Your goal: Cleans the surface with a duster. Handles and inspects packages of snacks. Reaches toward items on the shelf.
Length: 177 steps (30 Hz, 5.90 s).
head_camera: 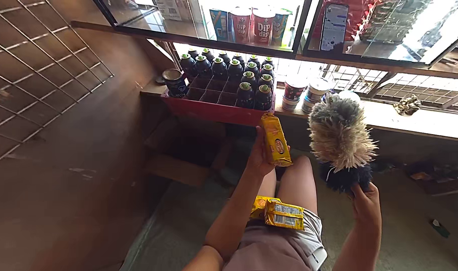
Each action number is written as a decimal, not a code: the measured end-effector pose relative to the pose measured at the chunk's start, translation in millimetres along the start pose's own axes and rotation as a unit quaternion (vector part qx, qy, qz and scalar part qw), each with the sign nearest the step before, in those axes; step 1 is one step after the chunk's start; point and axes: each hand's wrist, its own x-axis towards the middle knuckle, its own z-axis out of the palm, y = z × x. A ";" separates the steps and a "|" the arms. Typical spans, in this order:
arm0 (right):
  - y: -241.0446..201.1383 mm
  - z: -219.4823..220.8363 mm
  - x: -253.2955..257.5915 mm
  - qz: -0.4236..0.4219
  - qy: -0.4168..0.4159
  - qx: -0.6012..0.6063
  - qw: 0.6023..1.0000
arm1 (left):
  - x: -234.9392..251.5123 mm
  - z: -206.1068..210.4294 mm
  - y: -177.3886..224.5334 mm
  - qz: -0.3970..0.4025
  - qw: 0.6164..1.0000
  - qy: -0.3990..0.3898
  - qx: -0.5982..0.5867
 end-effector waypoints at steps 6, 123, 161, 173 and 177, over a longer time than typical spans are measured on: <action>-2.3 4.1 -0.1 -0.014 0.032 -0.019 0.999 | -14.5 34.2 6.1 0.035 0.982 0.148 0.114; 41.1 110.4 100.9 0.092 -0.324 -0.436 0.835 | 14.5 -134.0 -66.1 -0.234 0.955 0.078 0.166; 41.9 129.9 94.2 0.195 -0.379 -0.625 0.654 | 14.5 -130.4 -71.3 -0.235 0.944 0.111 0.203; 49.9 111.0 87.9 0.100 -0.308 -0.487 0.811 | 15.9 -128.3 -68.6 -0.214 0.947 0.139 0.196; 26.1 102.0 78.0 -0.069 -0.146 -0.389 0.907 | 17.5 -137.5 -70.4 -0.206 0.950 0.128 0.198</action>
